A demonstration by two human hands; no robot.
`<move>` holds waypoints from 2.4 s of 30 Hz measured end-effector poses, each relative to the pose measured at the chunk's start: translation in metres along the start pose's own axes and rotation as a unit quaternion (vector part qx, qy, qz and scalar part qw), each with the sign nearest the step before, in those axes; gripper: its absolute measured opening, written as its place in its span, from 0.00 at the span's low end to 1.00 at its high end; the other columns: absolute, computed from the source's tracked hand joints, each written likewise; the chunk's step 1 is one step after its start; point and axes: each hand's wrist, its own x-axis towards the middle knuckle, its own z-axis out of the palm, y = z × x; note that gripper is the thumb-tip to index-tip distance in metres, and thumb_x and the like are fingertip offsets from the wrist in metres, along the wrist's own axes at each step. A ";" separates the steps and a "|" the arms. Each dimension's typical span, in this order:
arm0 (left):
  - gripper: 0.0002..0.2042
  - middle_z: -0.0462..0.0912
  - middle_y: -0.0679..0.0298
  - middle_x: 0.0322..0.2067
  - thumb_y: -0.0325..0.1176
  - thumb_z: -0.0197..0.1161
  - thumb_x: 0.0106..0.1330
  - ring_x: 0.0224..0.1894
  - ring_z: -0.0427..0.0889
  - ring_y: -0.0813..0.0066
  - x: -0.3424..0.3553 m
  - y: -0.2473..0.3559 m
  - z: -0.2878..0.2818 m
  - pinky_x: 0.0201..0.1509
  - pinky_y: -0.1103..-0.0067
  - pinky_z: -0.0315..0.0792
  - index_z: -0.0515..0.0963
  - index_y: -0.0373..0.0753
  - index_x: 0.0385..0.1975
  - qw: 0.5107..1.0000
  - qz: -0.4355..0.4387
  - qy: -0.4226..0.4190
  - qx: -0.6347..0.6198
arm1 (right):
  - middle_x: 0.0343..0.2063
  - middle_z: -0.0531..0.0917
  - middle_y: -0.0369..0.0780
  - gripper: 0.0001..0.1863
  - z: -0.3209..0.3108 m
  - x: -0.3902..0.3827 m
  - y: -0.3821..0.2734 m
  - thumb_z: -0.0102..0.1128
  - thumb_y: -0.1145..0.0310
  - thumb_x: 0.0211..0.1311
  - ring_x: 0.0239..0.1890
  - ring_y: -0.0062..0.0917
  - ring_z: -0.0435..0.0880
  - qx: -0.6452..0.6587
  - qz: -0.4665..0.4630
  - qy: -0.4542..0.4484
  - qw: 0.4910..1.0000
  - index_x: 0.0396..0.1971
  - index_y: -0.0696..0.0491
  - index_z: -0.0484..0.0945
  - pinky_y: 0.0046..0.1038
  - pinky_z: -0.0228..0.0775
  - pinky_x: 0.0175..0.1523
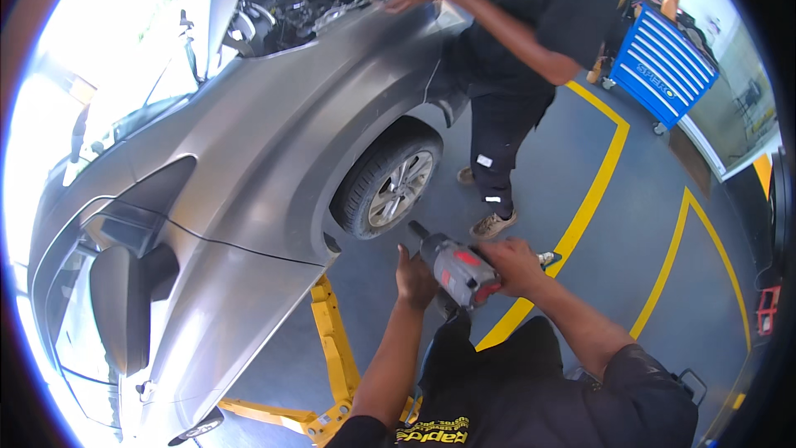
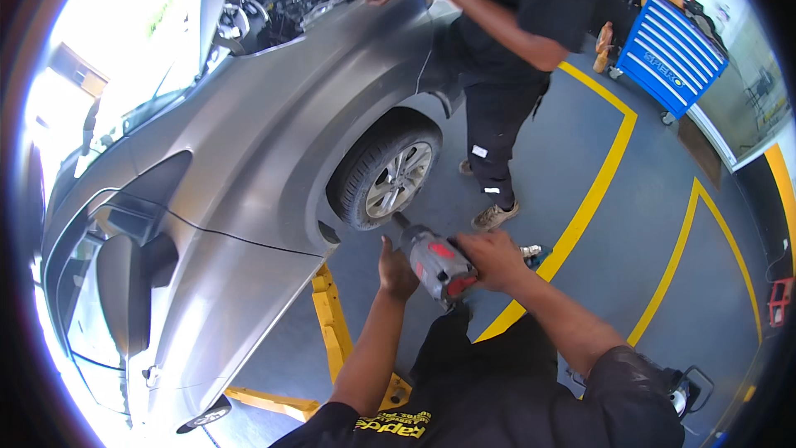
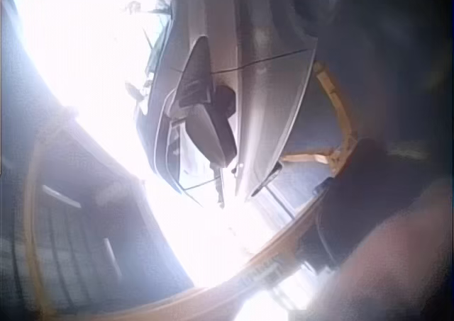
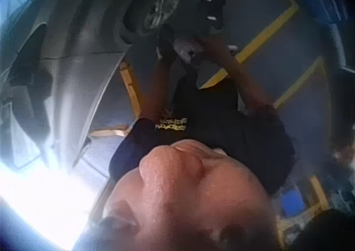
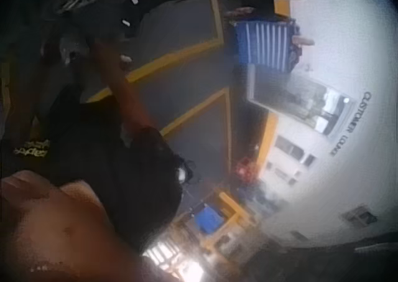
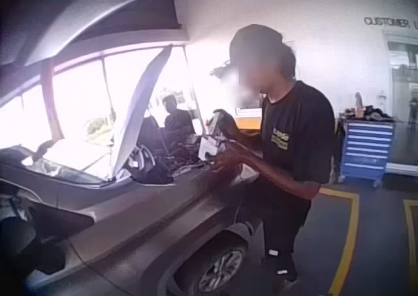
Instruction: The person removes a tire from a car, then installs a new tire onto the wheel hub. They hand-tighten the lug nuts, use an impact wrench to secure them, and briefly work under the hood.
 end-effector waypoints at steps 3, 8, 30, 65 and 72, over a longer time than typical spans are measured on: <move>0.29 0.80 0.59 0.40 0.62 0.46 0.78 0.46 0.80 0.64 0.058 0.030 -0.092 0.55 0.70 0.73 0.73 0.36 0.46 0.992 0.090 0.065 -0.063 | 0.40 0.85 0.45 0.41 0.054 0.043 0.023 0.77 0.57 0.44 0.47 0.44 0.85 0.009 -0.079 -0.081 0.994 0.62 0.50 0.75 0.42 0.73 0.54; 0.20 0.77 0.65 0.30 0.54 0.54 0.78 0.35 0.77 0.69 0.117 0.013 -0.203 0.46 0.73 0.73 0.73 0.42 0.35 0.978 0.120 0.159 -0.067 | 0.37 0.86 0.47 0.37 0.187 0.093 0.112 0.77 0.55 0.43 0.44 0.46 0.85 0.124 -0.035 -0.077 0.989 0.55 0.53 0.78 0.43 0.74 0.51; 0.21 0.80 0.60 0.42 0.50 0.50 0.72 0.53 0.79 0.60 0.394 0.090 -0.412 0.59 0.58 0.76 0.73 0.38 0.51 0.954 0.261 0.027 0.143 | 0.32 0.85 0.46 0.23 0.536 0.335 0.383 0.73 0.62 0.49 0.33 0.42 0.87 0.475 -0.089 0.109 0.868 0.45 0.56 0.81 0.34 0.79 0.40; 0.13 0.78 0.64 0.28 0.45 0.58 0.74 0.38 0.82 0.63 0.412 0.058 -0.422 0.50 0.62 0.80 0.74 0.42 0.39 0.934 0.294 0.116 0.166 | 0.34 0.87 0.48 0.26 0.549 0.319 0.409 0.72 0.59 0.52 0.37 0.42 0.88 0.410 -0.080 0.146 0.897 0.51 0.55 0.81 0.35 0.79 0.41; 0.15 0.80 0.59 0.30 0.46 0.53 0.74 0.42 0.82 0.55 0.479 0.055 -0.437 0.54 0.56 0.78 0.73 0.39 0.40 0.964 0.205 0.102 0.132 | 0.37 0.89 0.42 0.25 0.557 0.325 0.463 0.73 0.67 0.53 0.40 0.22 0.86 0.420 -0.013 0.107 0.901 0.52 0.55 0.82 0.28 0.78 0.49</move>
